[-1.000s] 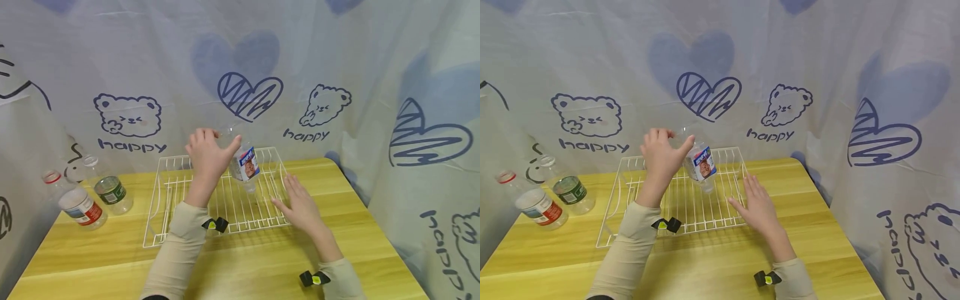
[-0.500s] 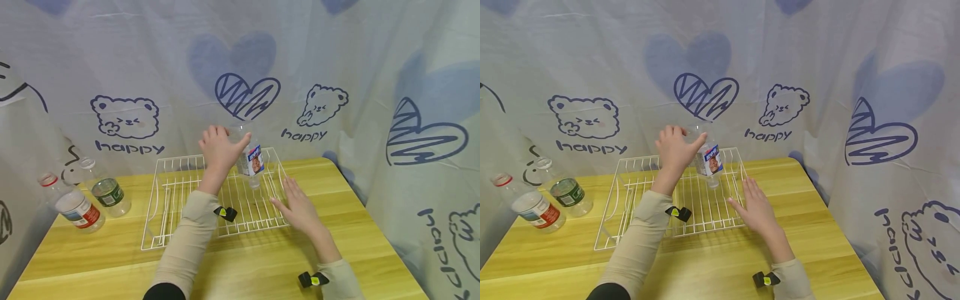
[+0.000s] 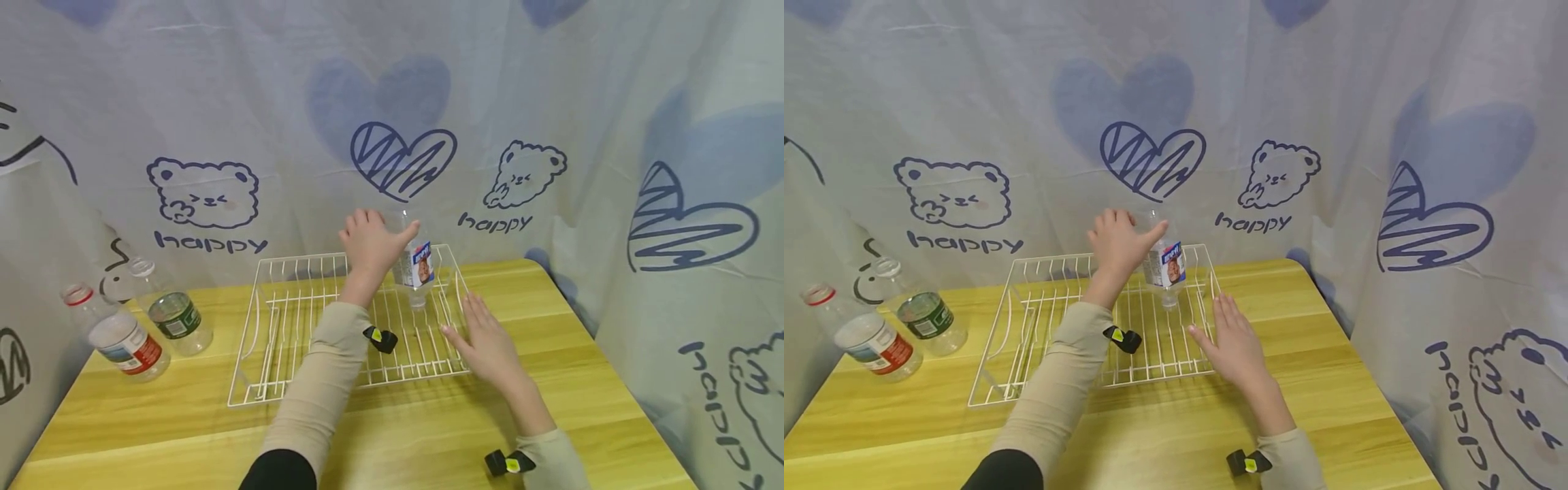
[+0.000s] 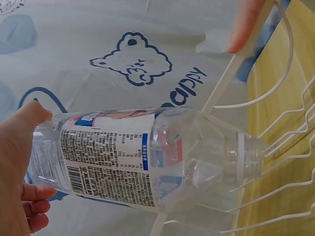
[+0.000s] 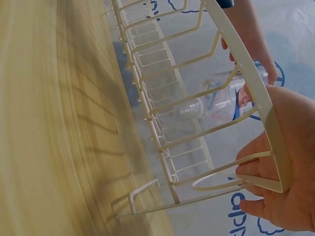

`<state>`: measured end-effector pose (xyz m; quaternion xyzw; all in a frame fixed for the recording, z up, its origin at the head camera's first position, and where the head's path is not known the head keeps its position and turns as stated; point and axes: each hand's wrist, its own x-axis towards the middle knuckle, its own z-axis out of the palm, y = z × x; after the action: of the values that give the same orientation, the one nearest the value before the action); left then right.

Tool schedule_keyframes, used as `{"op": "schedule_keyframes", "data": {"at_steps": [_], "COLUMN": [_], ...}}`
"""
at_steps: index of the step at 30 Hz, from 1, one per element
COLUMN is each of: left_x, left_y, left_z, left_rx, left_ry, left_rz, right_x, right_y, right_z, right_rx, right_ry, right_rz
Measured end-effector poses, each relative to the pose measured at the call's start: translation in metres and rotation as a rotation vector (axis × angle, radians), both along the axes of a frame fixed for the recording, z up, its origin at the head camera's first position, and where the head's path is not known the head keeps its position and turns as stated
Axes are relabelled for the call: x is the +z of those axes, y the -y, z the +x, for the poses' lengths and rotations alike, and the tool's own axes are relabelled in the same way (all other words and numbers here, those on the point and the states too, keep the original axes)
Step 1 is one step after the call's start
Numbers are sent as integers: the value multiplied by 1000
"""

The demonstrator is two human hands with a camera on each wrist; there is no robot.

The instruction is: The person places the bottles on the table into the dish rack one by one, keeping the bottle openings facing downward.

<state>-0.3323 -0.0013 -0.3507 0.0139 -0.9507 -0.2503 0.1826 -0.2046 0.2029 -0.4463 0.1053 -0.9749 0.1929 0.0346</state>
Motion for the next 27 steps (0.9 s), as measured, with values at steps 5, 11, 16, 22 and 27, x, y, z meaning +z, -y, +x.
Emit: {"op": "schedule_keyframes", "data": {"at_steps": [5, 11, 16, 22, 27], "left_x": [-9, -17, -26, -31, -34], "left_y": [-5, -9, -11, -12, -12], "left_z": [-7, -10, -12, -12, -12], "left_rx": [-1, -20, -24, -43, -52], "left_ry": [39, 88, 131, 146, 164], "left_rz": [-38, -11, -8, -2, -3], "right_x": [-1, -1, -1, 1, 1], "right_y": [1, 2, 2, 2, 1], "right_z": [1, 1, 0, 2, 2], "right_rx": [-14, -23, -27, -25, -22], "right_ry": [-1, 4, 5, 11, 9], "right_rz": [1, -11, -15, -26, -31]}}
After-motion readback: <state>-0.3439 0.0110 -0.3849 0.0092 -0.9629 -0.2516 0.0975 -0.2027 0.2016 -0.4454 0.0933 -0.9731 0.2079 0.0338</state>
